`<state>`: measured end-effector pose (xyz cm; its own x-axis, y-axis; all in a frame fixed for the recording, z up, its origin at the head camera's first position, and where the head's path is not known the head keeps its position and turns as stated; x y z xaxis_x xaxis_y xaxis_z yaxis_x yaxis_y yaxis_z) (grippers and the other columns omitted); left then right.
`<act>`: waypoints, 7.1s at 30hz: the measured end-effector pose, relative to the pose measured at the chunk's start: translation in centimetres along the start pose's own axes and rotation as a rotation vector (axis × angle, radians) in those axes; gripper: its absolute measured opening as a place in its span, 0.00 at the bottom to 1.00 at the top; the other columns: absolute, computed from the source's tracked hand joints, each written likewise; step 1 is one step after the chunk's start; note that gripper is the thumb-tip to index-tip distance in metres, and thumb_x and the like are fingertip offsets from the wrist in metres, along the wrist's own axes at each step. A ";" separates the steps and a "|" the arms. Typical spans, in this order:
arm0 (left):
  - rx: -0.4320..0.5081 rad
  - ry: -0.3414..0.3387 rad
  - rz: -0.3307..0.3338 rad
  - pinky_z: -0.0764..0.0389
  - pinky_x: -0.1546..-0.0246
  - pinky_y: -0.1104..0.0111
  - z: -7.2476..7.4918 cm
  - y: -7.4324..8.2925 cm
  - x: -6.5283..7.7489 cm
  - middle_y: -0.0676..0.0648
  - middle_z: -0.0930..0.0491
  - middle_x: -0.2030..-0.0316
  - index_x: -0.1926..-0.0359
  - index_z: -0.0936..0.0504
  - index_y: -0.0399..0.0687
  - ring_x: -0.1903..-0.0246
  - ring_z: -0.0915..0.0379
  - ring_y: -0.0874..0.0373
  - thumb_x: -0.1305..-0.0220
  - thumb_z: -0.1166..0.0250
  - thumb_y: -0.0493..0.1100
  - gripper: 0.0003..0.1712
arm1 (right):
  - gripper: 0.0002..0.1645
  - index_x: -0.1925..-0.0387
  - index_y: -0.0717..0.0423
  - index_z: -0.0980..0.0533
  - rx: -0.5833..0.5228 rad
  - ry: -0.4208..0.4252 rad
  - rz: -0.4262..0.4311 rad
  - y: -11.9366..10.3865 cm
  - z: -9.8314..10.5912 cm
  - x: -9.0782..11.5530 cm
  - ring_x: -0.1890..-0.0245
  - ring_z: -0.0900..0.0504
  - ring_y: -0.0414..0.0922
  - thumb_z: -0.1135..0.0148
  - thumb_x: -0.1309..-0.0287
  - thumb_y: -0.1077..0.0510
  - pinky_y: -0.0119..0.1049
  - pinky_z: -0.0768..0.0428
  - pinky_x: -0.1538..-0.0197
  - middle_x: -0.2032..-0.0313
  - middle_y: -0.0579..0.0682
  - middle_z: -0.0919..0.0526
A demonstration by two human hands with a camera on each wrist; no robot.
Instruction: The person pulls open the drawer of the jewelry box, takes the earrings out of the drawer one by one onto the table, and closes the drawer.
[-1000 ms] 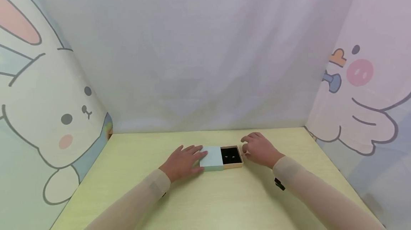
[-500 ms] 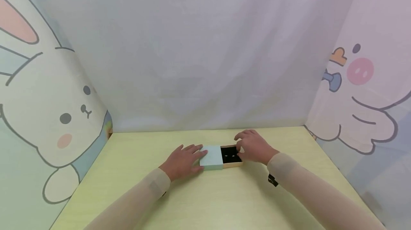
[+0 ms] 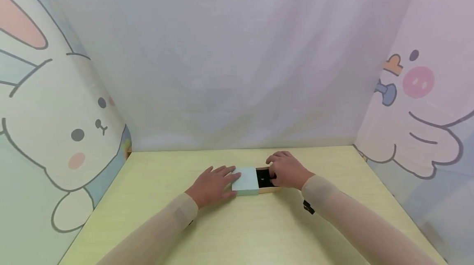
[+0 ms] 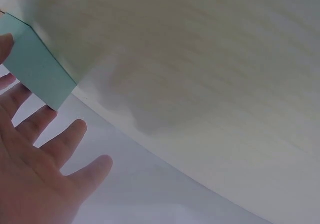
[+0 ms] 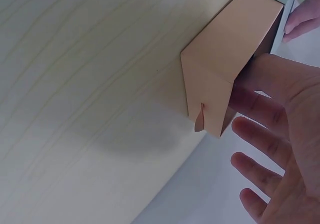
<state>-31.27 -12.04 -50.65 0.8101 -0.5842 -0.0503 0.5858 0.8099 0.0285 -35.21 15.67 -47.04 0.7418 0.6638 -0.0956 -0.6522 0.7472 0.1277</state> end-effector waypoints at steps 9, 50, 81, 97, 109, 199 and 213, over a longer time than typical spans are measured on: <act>-0.006 0.011 -0.005 0.22 0.16 0.32 -0.2 -0.2 -0.2 0.50 0.25 0.11 0.11 0.25 0.67 0.13 0.25 0.46 0.13 0.35 0.69 0.39 | 0.17 0.81 0.44 0.12 0.003 -0.022 -0.006 -0.7 0.1 -0.6 0.31 0.11 0.56 0.16 0.38 0.58 0.62 0.17 0.21 0.38 0.49 0.04; -0.036 0.030 -0.021 0.20 0.16 0.34 -0.3 -0.3 0.0 0.50 0.24 0.12 0.11 0.24 0.66 0.15 0.23 0.46 0.13 0.33 0.68 0.38 | 0.16 0.78 0.45 0.10 0.177 0.211 0.105 -1.1 -0.2 -0.7 0.37 0.09 0.50 0.18 0.34 0.60 0.54 0.13 0.24 0.45 0.45 0.03; -0.053 0.017 -0.004 0.21 0.16 0.34 -0.4 -0.3 -0.1 0.51 0.25 0.11 0.11 0.25 0.68 0.14 0.24 0.48 0.13 0.34 0.70 0.39 | 0.11 0.74 0.44 0.07 0.170 0.319 0.253 -5.9 2.7 2.4 0.39 0.07 0.51 0.10 0.39 0.55 0.49 0.09 0.29 0.43 0.46 0.04; -0.049 0.014 -0.002 0.20 0.16 0.34 -0.3 -0.1 -0.1 0.51 0.26 0.11 0.11 0.25 0.67 0.14 0.25 0.48 0.13 0.34 0.70 0.39 | 0.10 0.72 0.41 0.08 0.143 0.304 0.327 -9.2 1.9 4.2 0.47 0.12 0.44 0.09 0.41 0.52 0.43 0.11 0.35 0.50 0.39 0.06; -0.069 0.026 -0.023 0.18 0.17 0.36 -0.1 0.0 0.1 0.50 0.25 0.11 0.11 0.25 0.66 0.15 0.23 0.47 0.13 0.34 0.67 0.38 | 0.06 0.66 0.40 0.05 0.136 0.172 0.359 -10.4 0.2 4.8 0.49 0.13 0.41 0.12 0.33 0.50 0.36 0.13 0.41 0.50 0.36 0.08; -0.065 0.047 -0.038 0.14 0.21 0.38 -0.4 -0.4 -0.1 0.49 0.24 0.12 0.11 0.24 0.65 0.17 0.21 0.47 0.13 0.33 0.67 0.38 | 0.12 0.75 0.41 0.08 0.170 0.222 0.114 -2.8 -0.7 -1.3 0.52 0.12 0.49 0.16 0.38 0.59 0.47 0.11 0.43 0.50 0.46 0.08; -0.088 0.053 -0.033 0.13 0.22 0.39 -0.3 -0.4 -0.2 0.49 0.23 0.13 0.11 0.24 0.64 0.17 0.20 0.47 0.13 0.33 0.66 0.38 | 0.11 0.73 0.43 0.08 0.164 0.294 0.134 -2.2 0.4 -0.9 0.52 0.12 0.50 0.18 0.35 0.61 0.48 0.11 0.42 0.48 0.47 0.07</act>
<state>-31.64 -12.20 -50.92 0.7863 -0.6092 -0.1027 0.6062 0.7929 -0.0618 -34.37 13.36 -46.86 0.5593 0.7544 -0.3437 -0.6893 0.6535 0.3127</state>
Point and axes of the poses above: each hand's wrist, its own x-axis away from the middle knuckle, its own z-axis out of the back of the hand, y = z × x, the point moved 4 cm from there along -x, towards the middle knuckle
